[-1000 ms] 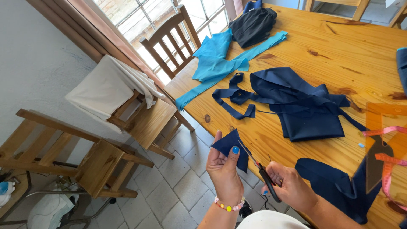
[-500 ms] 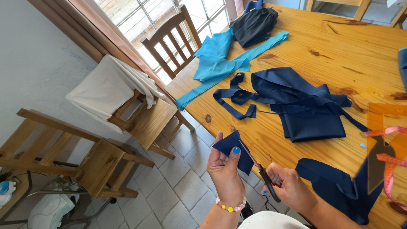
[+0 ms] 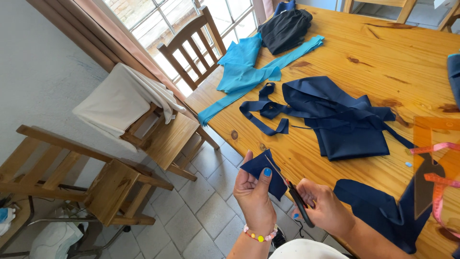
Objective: The person uses scissors to cut a long strip of dark blue fabric on a wooden table. They trim the edges of the fabric strip and then fold it to check the alignment. The workspace contains other fabric pieces, a measuring tape, and a ruler.
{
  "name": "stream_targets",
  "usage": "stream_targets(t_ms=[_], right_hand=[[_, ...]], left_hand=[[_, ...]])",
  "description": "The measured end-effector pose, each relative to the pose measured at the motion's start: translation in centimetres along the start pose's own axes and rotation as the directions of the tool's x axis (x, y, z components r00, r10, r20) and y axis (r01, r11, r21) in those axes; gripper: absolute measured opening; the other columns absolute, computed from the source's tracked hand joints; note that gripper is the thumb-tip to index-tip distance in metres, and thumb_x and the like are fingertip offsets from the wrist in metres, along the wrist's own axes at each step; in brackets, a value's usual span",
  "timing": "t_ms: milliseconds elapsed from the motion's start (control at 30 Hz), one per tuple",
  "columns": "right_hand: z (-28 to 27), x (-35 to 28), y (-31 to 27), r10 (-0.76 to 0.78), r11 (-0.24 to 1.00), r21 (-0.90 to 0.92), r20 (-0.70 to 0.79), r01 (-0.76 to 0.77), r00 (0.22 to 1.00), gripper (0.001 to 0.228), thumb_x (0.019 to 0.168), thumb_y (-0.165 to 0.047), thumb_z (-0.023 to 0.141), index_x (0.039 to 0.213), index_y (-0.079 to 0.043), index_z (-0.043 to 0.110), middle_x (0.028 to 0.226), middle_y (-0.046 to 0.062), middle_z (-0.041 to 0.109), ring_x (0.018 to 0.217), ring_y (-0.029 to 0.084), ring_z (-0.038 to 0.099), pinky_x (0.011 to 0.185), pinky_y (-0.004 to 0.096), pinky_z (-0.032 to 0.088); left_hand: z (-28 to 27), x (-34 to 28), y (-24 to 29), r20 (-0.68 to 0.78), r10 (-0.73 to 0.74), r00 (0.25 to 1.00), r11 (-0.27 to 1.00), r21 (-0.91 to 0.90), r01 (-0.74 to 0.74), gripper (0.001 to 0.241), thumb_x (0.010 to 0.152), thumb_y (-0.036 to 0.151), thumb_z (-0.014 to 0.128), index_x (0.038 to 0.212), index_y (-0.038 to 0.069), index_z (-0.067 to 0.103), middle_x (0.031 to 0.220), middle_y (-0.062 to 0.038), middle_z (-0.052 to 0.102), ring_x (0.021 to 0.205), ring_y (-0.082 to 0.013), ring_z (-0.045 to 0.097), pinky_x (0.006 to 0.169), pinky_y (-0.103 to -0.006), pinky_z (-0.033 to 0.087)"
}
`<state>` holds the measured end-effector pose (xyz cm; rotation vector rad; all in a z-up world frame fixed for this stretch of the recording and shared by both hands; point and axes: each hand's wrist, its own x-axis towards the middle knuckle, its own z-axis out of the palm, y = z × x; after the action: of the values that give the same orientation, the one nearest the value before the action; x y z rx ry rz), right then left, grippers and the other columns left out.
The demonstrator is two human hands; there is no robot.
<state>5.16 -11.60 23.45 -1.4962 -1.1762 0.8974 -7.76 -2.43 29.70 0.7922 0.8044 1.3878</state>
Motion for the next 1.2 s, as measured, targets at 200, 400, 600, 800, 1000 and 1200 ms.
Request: stream_targets(t_ms=[200,400,600,800,1000,1200], right_hand=[[0.11,0.28,0.12,-0.008,1.000,0.024,0.017,0.007,1.000,0.025,0.068,-0.003,0.087,0.080,-0.012,0.067,0.065,-0.002,0.061,0.058,0.009,0.052,0.053,0.026,0.046],[0.33,0.34,0.32,0.037,0.999,0.013,-0.003,-0.037,0.999,0.028,0.065,-0.003,0.091,0.078,-0.011,0.067,0.062,-0.002,0.064,0.056,0.009,0.052,0.053,0.026,0.048],[0.52,0.39,0.43,0.007,0.996,0.092,0.007,-0.008,1.000,0.028,0.069,0.005,0.087,0.077,-0.009,0.065,0.061,-0.001,0.063,0.054,0.007,0.057,0.050,0.025,0.051],[0.32,0.43,0.26,0.018,0.998,0.067,0.020,-0.019,1.000,0.024,0.069,0.002,0.089,0.079,-0.009,0.070,0.063,0.000,0.071,0.054,0.008,0.061,0.050,0.024,0.051],[0.26,0.30,1.07,0.000,0.998,0.056,-0.009,0.000,1.000,0.026,0.069,-0.002,0.090,0.076,-0.011,0.067,0.061,-0.001,0.057,0.055,0.009,0.049,0.049,0.026,0.044],[0.11,0.28,0.45,0.022,0.999,0.033,-0.008,-0.022,1.000,0.024,0.070,-0.004,0.089,0.075,-0.011,0.067,0.058,-0.001,0.064,0.052,0.008,0.054,0.048,0.026,0.048]], left_hand=[[-0.04,-0.12,-0.03,-0.006,-0.027,1.000,1.000,0.004,0.027,0.063,0.077,0.004,0.081,0.137,-0.004,0.064,0.106,-0.017,0.079,0.087,-0.0209,0.074,0.072,-0.0367,0.067],[-0.22,0.00,-0.21,-0.009,-0.014,1.000,1.000,0.028,0.014,0.062,0.077,0.003,0.082,0.135,-0.006,0.065,0.109,-0.016,0.079,0.088,-0.0191,0.072,0.076,-0.0346,0.065],[-0.15,0.05,-0.28,-0.005,-0.013,1.000,1.000,-0.006,0.013,0.064,0.076,0.003,0.081,0.137,-0.005,0.064,0.109,-0.018,0.079,0.090,-0.0208,0.073,0.079,-0.0366,0.065],[-0.22,0.11,-0.07,0.018,-0.017,1.000,1.000,0.005,0.017,0.062,0.077,0.003,0.081,0.136,-0.006,0.064,0.109,-0.018,0.079,0.091,-0.0205,0.073,0.080,-0.0346,0.064],[0.04,0.22,0.12,0.016,-0.044,0.999,0.999,0.002,0.044,0.062,0.076,0.002,0.081,0.136,-0.007,0.064,0.116,-0.021,0.078,0.099,-0.0241,0.075,0.086,-0.0360,0.064],[-0.07,0.40,-0.19,0.019,-0.057,0.998,0.998,-0.010,0.057,0.059,0.076,0.000,0.080,0.133,-0.008,0.065,0.122,-0.020,0.076,0.098,-0.0222,0.073,0.085,-0.0356,0.063]])
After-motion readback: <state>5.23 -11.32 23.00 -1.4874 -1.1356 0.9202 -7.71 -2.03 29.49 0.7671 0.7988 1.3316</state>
